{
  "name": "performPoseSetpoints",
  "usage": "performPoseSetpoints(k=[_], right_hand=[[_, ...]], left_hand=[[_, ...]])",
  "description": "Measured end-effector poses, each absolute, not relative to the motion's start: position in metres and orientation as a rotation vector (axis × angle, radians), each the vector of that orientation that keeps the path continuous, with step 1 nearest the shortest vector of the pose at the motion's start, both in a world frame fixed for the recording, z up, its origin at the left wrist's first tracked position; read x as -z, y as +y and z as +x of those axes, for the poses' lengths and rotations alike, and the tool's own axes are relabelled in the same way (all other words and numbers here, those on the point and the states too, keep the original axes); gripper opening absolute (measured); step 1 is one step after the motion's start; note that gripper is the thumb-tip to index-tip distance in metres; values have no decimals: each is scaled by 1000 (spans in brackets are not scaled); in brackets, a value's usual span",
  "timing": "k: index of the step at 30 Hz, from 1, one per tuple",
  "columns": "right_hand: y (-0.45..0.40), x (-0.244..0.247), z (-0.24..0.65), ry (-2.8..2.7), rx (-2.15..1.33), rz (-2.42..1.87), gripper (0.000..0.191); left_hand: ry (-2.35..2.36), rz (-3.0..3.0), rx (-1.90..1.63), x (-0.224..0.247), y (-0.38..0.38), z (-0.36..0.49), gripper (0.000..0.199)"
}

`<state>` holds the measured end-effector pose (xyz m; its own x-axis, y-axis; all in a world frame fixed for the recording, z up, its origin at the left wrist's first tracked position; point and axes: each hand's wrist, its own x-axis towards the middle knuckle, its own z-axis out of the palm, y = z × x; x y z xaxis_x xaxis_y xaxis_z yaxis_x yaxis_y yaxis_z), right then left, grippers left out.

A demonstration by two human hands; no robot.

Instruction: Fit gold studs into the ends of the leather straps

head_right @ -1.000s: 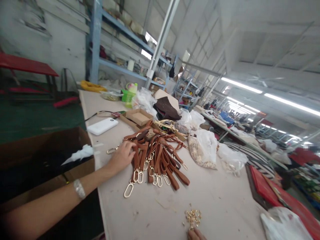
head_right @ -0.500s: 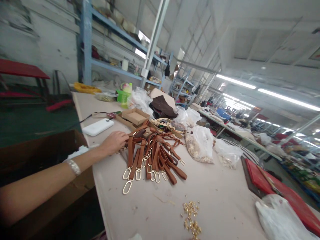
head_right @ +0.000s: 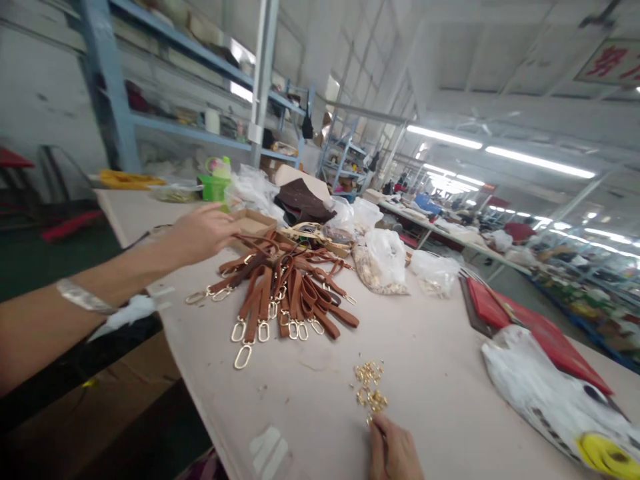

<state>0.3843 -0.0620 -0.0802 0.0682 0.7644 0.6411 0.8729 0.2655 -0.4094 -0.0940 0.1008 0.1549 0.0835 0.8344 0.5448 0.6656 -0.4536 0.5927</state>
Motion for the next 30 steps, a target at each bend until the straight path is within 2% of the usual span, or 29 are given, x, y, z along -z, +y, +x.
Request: performPoseSetpoints(k=[4,12,17,20,21,25,30], right_hand=[[-74,53,373,-1757,-8,-1561,27],[-80,38,363,-1533,-223,-1608,22],[-80,33,365,-1426,-305,-1587,23],[-80,29,362,-1418,-328,-1573,24],[-80,27,360,-1401,-355,-1563,24],[-85,13,340,-1263,-605,-1477,23],[-101,-3,305,-1133,-854,-1337,19]], left_hand=[[1467,1927,-1247,-152,79,-56,19],[1053,1406,-695,-57,8,69,32],[785,976,-656,-37,-19,99,57],[771,950,-733,-32,-29,107,69],[753,936,-756,-30,-31,109,64],[632,584,-681,-23,-41,116,27],[620,213,-594,-15,-55,125,16]])
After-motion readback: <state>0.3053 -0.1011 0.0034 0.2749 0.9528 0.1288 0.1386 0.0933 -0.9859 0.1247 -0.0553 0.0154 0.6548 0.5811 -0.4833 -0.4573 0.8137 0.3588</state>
